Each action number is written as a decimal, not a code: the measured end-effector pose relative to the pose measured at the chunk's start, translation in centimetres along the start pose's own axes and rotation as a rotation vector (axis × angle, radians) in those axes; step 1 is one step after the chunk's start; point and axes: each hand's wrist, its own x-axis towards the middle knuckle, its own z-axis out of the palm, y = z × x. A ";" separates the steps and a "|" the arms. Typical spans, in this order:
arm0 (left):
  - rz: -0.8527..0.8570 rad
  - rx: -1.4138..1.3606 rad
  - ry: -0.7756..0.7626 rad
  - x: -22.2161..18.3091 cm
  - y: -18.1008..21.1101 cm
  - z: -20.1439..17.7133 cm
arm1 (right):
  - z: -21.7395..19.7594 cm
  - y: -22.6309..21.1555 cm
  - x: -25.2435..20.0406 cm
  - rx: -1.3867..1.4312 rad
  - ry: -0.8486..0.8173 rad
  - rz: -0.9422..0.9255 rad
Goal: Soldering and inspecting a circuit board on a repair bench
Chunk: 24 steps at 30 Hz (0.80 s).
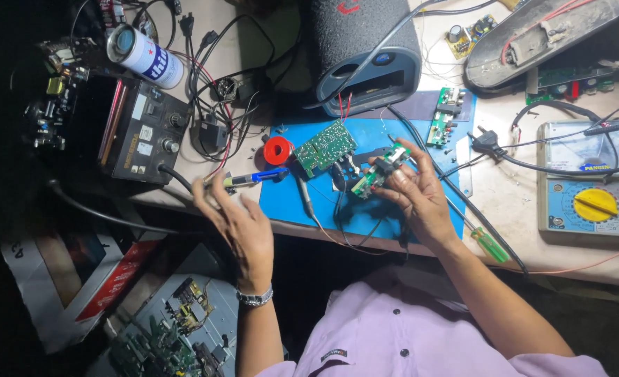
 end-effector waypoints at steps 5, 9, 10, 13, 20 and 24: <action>0.542 -0.542 -0.229 1.1 4.2 3.6 | -2.0 1.3 0.5 -0.034 0.109 -0.125; 0.818 -0.346 -0.331 1.0 5.7 6.5 | -5.2 4.8 1.1 -0.087 0.139 -0.167; 0.775 -0.338 -0.355 0.5 5.7 7.6 | -5.2 4.8 1.1 -0.085 0.144 -0.150; 0.606 -0.338 -0.396 -1.1 6.6 8.6 | -3.9 3.4 0.9 -0.106 0.141 -0.111; 0.230 -0.430 -0.538 -1.9 9.2 7.4 | -3.7 3.0 0.9 -0.167 0.119 -0.036; 0.078 -0.579 -0.580 -0.9 8.8 6.6 | -0.2 -0.5 0.2 -0.145 0.086 -0.032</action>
